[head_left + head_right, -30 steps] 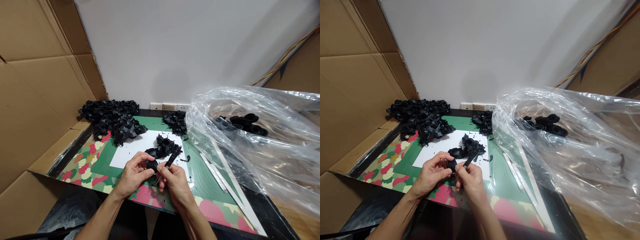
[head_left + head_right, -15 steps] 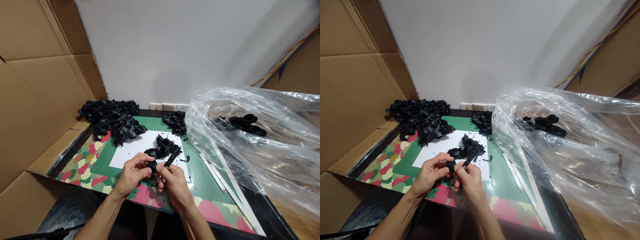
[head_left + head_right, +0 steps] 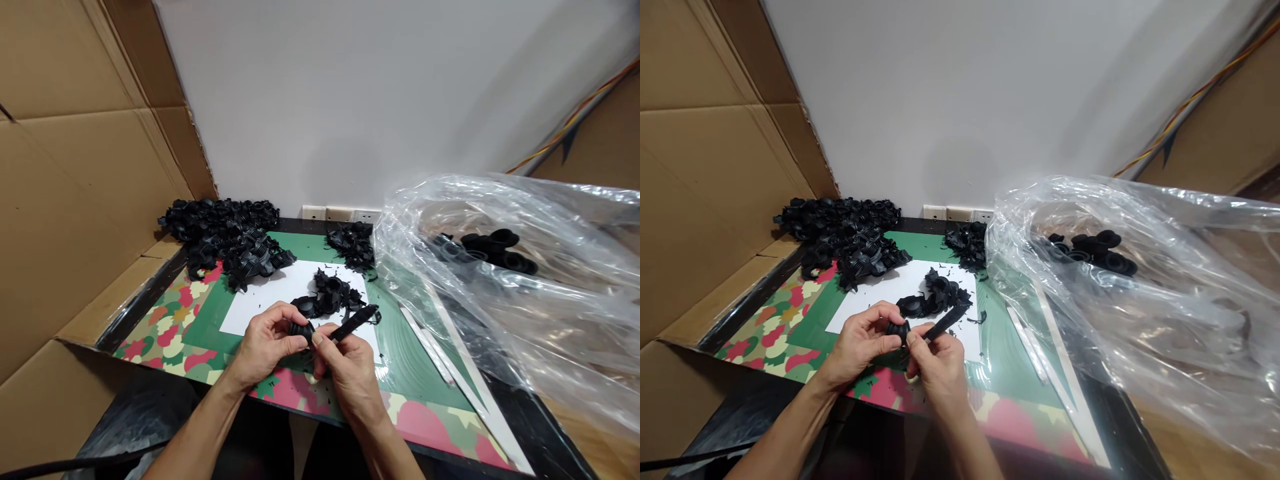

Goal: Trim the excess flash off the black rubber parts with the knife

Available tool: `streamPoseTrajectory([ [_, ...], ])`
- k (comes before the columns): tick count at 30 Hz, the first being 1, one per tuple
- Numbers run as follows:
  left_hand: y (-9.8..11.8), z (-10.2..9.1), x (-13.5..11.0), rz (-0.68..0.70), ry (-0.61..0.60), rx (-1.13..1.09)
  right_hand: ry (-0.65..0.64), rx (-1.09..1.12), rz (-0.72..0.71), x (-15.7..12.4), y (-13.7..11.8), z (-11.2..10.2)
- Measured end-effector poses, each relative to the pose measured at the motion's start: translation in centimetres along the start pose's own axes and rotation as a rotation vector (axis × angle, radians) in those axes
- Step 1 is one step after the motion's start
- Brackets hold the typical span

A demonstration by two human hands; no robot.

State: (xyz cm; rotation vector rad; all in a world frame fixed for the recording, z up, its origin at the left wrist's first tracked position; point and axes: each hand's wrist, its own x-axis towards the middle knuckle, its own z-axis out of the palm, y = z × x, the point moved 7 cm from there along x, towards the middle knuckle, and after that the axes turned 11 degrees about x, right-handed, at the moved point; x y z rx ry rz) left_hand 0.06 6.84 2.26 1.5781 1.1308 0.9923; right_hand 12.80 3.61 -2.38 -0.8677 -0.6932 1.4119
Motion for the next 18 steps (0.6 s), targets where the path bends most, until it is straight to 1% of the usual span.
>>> streamPoseTrajectory([
  [4,0.3,-0.3,-0.2,0.049,0.020,0.122,-0.016,-0.062,-0.025,-0.1,-0.3,0.2],
  [8,0.4,-0.4,-0.4,0.087,0.040,0.239,-0.010,-0.036,-0.019,0.0,-0.3,0.3],
  [13,0.2,-0.4,-0.6,0.114,0.089,0.244,-0.015,0.046,0.058,0.3,0.5,0.4],
  [18,0.3,0.0,-0.5,0.125,0.089,0.225,-0.017,0.107,0.112,0.5,0.9,0.3],
])
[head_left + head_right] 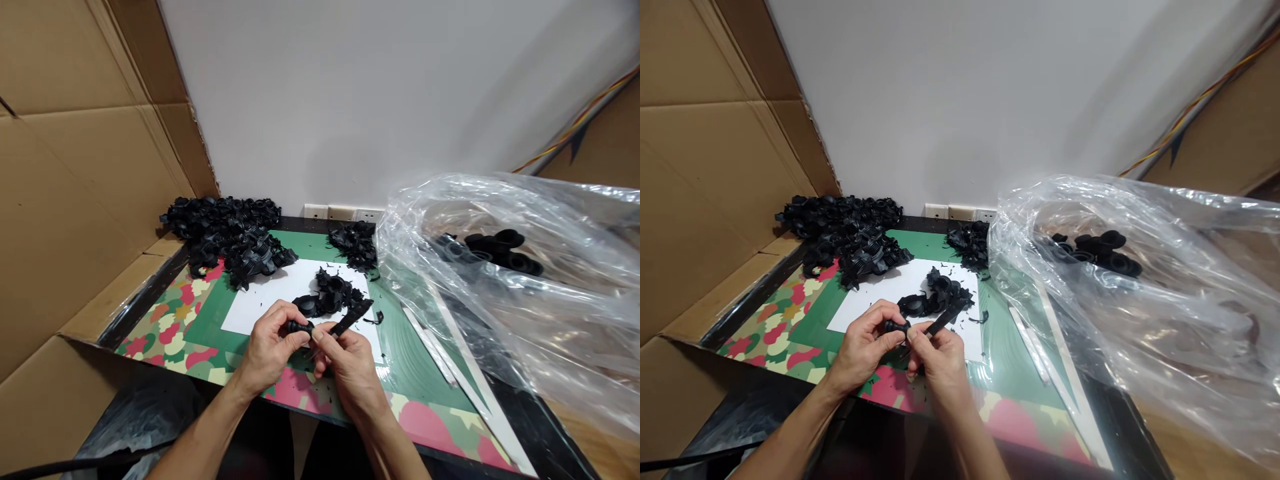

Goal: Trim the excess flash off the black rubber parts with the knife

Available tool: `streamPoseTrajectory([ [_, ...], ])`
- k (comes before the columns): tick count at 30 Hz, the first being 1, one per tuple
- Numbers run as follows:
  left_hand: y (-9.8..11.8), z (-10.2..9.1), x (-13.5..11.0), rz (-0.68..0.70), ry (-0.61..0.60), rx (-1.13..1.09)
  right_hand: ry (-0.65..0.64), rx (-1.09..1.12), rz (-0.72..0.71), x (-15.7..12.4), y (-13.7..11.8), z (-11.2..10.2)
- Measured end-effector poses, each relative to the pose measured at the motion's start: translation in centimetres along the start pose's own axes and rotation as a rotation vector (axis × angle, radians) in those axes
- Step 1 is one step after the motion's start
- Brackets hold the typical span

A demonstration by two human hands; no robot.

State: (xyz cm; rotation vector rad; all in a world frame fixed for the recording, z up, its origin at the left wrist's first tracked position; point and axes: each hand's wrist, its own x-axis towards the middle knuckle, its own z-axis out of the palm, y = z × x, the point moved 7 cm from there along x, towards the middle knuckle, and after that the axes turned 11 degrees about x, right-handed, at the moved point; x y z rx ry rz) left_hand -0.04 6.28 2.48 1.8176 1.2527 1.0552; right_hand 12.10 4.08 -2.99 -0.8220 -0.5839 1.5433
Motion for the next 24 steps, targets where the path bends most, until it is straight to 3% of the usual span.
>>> streamPoseTrajectory([
  [4,0.1,-0.3,0.1,0.003,0.018,0.039,0.021,-0.013,-0.001,-0.1,-1.1,-1.2],
  [9,0.5,-0.4,0.2,0.026,0.010,0.099,0.066,-0.041,-0.208,-0.5,-3.7,-2.6],
  [17,0.7,-0.3,0.2,0.061,-0.015,0.147,0.037,-0.116,-0.470,-1.3,-5.0,-0.9],
  [24,0.8,-0.2,0.0,0.097,-0.010,0.154,-0.059,-0.121,-0.453,-1.0,-4.1,-0.2],
])
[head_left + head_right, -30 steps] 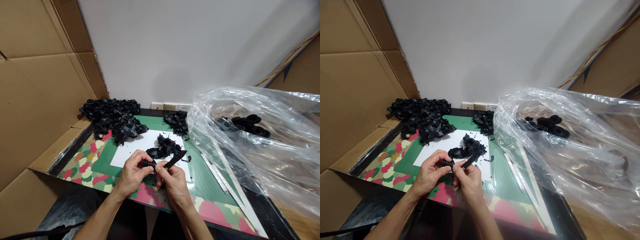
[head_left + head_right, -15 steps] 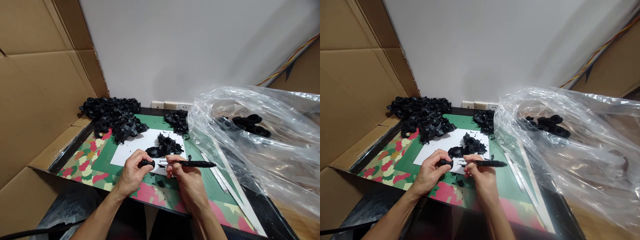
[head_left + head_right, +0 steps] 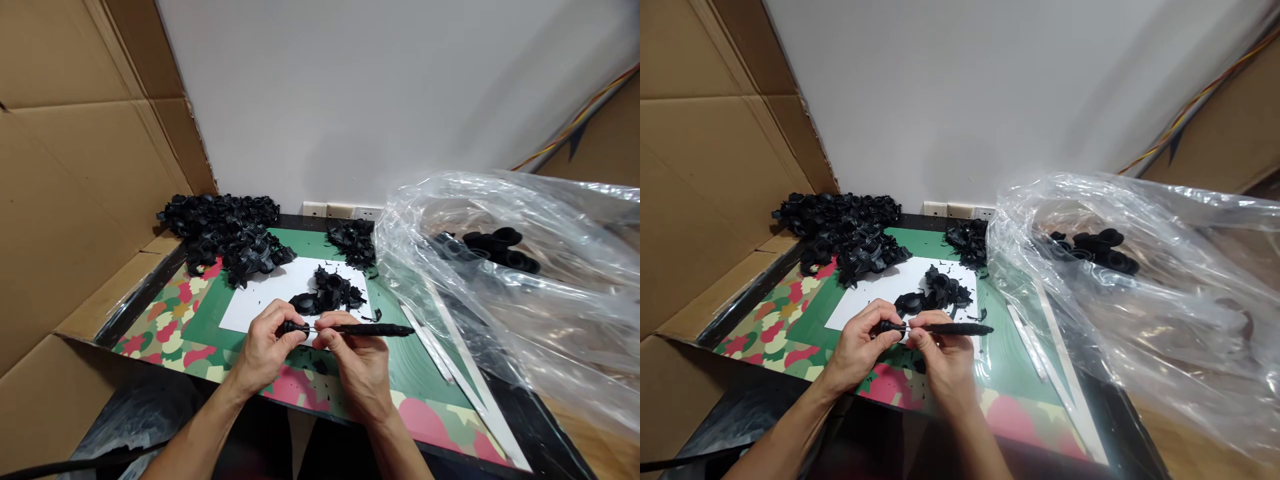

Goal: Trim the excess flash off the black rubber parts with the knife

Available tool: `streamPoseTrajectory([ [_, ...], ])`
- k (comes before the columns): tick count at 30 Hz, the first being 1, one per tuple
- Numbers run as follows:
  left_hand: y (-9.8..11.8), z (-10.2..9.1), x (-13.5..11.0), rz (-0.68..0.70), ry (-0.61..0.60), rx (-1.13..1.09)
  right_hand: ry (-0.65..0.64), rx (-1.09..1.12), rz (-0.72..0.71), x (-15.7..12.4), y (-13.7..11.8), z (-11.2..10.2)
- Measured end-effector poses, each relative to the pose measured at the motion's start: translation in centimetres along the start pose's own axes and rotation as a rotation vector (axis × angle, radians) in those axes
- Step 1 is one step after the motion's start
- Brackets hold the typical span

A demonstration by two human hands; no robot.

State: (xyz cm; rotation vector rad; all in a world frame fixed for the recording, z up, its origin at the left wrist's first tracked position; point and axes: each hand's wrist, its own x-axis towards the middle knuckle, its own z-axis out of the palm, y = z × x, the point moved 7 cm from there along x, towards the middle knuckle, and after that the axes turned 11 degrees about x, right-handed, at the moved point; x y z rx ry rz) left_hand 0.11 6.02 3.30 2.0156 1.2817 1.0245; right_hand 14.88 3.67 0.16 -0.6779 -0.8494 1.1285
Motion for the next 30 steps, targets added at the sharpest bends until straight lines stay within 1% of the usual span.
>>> streamPoseTrajectory([
  [6,0.1,0.0,0.0,0.019,0.014,0.026,-0.001,0.000,0.032,-0.1,0.4,-0.1],
  [13,0.8,0.1,-0.5,0.094,0.043,0.120,0.012,-0.054,0.062,0.4,0.3,-0.1],
  [15,1.1,0.3,-0.6,0.135,0.040,0.147,0.037,-0.030,0.135,0.6,0.7,-0.1],
  [17,1.1,0.5,-0.6,0.166,0.033,0.165,0.046,0.091,0.269,0.6,1.4,0.1],
  [19,0.7,0.4,-0.5,0.152,0.037,0.164,0.001,0.246,0.414,0.0,2.1,0.7],
  [21,-0.1,0.1,-0.3,0.095,0.050,0.133,-0.055,0.334,0.497,-0.6,2.3,1.1],
  [23,-0.9,0.0,-0.1,0.034,0.051,0.069,-0.047,0.344,0.502,-0.9,2.3,0.7],
  [26,-1.7,0.1,0.0,-0.029,0.039,-0.036,0.067,0.328,0.443,-0.8,2.3,-0.7],
  [28,-1.9,0.1,0.0,-0.055,0.039,-0.074,0.123,0.332,0.408,-0.6,2.3,-1.4],
  [30,-1.9,0.1,-0.1,-0.059,0.043,-0.083,0.144,0.335,0.375,-0.4,2.2,-1.8],
])
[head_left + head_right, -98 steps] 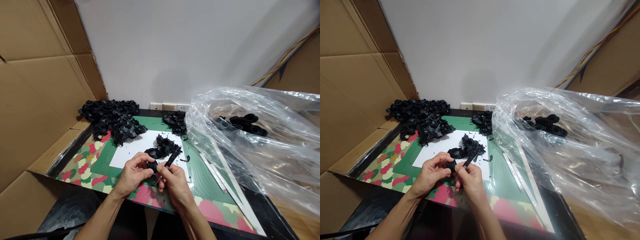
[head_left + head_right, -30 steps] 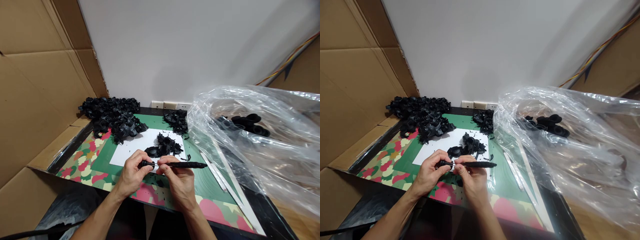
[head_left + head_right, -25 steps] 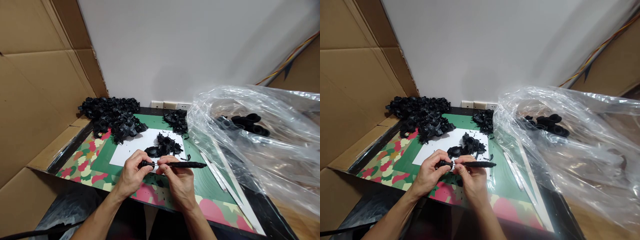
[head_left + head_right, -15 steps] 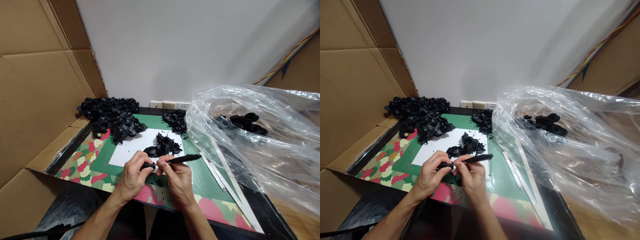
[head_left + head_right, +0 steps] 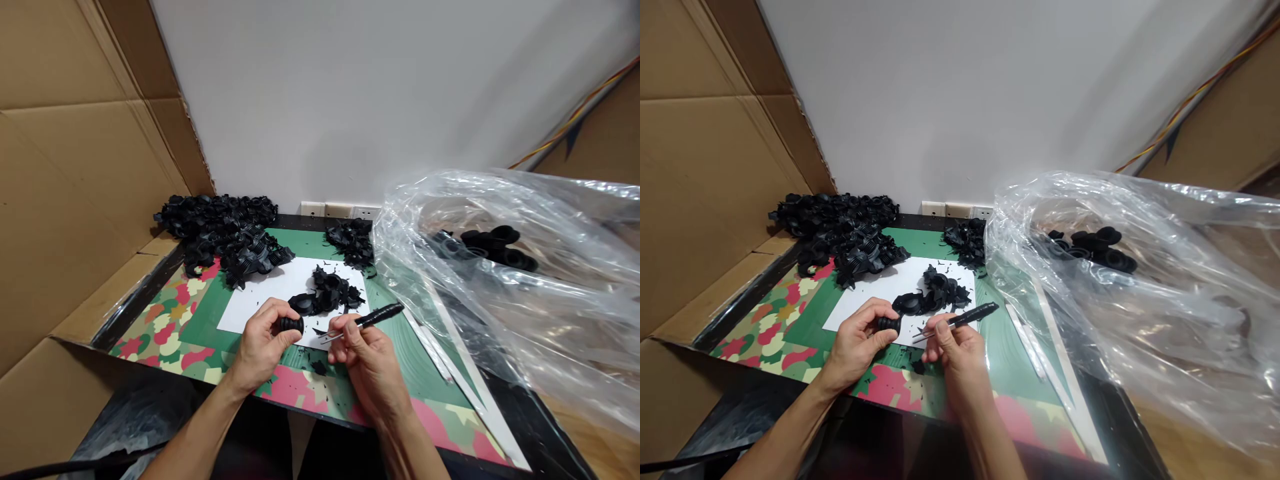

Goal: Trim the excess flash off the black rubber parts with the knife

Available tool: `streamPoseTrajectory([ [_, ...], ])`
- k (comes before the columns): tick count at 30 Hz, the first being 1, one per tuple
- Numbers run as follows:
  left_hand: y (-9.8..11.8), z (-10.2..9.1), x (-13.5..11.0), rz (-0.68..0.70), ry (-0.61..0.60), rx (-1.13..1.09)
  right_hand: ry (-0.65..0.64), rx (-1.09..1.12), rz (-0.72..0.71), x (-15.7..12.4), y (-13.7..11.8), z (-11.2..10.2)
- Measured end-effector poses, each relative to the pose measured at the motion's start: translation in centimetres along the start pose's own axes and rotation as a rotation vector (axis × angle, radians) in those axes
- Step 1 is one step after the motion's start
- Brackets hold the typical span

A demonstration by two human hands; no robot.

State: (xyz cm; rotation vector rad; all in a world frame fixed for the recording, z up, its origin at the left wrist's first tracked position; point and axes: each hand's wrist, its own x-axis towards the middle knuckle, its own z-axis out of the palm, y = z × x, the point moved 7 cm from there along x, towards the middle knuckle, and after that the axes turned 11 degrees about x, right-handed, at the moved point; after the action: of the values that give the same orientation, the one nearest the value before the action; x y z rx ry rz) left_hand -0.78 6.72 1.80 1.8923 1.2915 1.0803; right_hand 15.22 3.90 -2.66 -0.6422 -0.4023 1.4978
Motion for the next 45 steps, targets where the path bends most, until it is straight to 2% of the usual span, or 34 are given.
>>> streamPoseTrajectory([
  [5,0.4,-0.2,-0.1,0.006,0.013,0.040,-0.029,-0.049,-0.076,0.1,-0.7,0.2],
  [13,1.3,-0.4,-0.2,0.044,0.046,0.134,-0.097,-0.021,-0.023,-0.3,-0.7,0.9],
  [17,1.6,-0.4,-0.2,0.051,0.049,0.157,-0.099,-0.127,-0.092,-0.5,-1.3,0.8],
  [23,1.6,-0.2,-0.3,0.031,0.046,0.129,-0.110,-0.306,-0.291,-0.9,-2.9,0.5],
  [25,1.8,-0.2,-0.3,0.033,0.054,0.106,-0.093,-0.323,-0.304,-1.0,-3.2,0.2],
  [30,2.8,0.0,-0.4,0.046,0.069,0.064,-0.050,-0.452,-0.220,-1.2,-2.9,0.8],
  [36,3.7,0.1,-0.7,0.073,0.064,0.051,-0.131,-0.575,-0.116,-1.3,-1.0,2.8],
  [39,3.6,0.1,-0.7,0.049,0.058,-0.016,-0.117,-0.436,-0.023,-1.3,0.3,2.7],
  [42,3.1,0.3,-0.8,-0.026,0.043,-0.186,-0.099,-0.178,0.080,-1.4,1.5,2.6],
  [45,2.6,0.8,-0.9,-0.115,0.023,-0.343,-0.085,-0.021,0.125,-1.5,2.0,2.8],
])
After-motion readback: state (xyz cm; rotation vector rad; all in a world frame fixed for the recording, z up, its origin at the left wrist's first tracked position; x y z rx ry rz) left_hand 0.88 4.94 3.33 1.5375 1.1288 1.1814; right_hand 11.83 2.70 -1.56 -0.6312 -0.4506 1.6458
